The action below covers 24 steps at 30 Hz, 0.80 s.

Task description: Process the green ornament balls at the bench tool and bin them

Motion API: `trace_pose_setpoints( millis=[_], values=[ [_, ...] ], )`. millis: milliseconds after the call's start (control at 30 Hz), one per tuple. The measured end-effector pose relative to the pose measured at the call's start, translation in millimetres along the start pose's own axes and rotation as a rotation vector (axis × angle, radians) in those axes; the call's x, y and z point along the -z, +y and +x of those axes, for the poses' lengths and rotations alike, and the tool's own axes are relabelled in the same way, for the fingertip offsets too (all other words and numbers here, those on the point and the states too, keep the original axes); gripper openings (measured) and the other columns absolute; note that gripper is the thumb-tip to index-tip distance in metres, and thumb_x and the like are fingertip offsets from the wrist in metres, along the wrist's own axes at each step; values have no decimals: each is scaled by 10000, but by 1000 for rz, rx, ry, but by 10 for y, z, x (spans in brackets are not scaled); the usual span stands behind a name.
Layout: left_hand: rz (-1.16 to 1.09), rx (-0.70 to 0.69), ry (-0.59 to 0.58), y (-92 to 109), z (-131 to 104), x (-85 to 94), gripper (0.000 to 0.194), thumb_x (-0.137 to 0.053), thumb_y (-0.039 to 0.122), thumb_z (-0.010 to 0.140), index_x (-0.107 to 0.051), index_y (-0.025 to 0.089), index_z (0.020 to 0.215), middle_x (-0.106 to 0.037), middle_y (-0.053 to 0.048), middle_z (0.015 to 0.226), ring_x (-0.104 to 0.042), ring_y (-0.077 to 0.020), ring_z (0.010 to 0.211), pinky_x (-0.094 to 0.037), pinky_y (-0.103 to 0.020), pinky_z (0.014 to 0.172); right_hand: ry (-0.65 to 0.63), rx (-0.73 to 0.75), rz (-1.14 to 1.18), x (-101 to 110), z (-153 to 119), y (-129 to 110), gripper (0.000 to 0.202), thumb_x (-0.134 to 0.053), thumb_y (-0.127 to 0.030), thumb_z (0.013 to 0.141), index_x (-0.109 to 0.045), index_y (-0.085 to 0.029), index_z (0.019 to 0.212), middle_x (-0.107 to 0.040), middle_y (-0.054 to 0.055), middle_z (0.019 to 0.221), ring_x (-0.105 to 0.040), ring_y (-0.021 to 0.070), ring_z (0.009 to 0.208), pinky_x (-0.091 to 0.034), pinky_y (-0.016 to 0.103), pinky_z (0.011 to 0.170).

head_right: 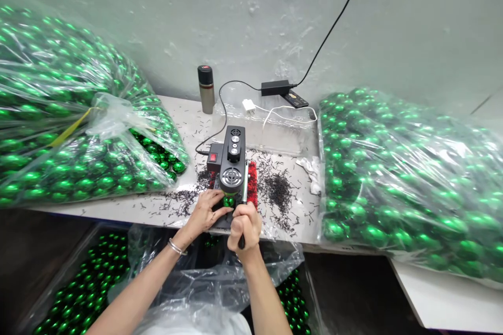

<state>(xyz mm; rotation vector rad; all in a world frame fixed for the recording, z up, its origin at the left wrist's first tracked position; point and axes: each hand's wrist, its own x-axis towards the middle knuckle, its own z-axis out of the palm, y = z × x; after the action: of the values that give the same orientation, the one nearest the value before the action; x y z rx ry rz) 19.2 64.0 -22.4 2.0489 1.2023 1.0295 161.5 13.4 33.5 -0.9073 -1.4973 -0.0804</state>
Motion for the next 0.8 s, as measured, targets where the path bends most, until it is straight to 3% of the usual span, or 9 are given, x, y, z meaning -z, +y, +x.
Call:
trace_pose_setpoints(
  millis=[400, 567, 700, 800],
  values=[
    [-16, -1, -1, -9, 15, -17, 343, -690, 449, 863, -722, 213, 1111, -712, -117, 1067, -610, -279, 1014, -445, -443, 939, 28, 6, 11, -65, -240, 200, 288, -321, -214, 981, -426, -218, 712, -489, -10, 765, -580, 135, 685, -502, 422, 818],
    [9, -22, 16, -35, 19, -42, 352, -687, 446, 865, -722, 206, 1120, -715, -126, 1074, -611, -289, 1022, -447, -463, 943, -20, 54, -18, -40, -215, 223, 243, -339, -151, 940, -437, -217, 728, -511, -2, 783, -600, 144, 708, -511, 404, 803],
    [26, -15, 27, -30, 10, -52, 354, -691, 448, 861, -719, 218, 1129, -712, -114, 1100, -613, -288, 1046, -451, -458, 949, -52, 143, -48, -34, -192, 221, 220, -377, -123, 908, -450, -218, 724, -527, 4, 765, -593, 155, 706, -502, 364, 720],
    [17, -18, 28, -25, 29, -58, 357, -706, 438, 851, -722, 206, 1121, -714, -117, 1108, -614, -291, 1045, -454, -459, 943, -55, 126, -34, 6, -59, 125, 244, -378, -121, 914, -450, -214, 700, -520, 6, 738, -552, 148, 674, -469, 327, 651]
  ],
)
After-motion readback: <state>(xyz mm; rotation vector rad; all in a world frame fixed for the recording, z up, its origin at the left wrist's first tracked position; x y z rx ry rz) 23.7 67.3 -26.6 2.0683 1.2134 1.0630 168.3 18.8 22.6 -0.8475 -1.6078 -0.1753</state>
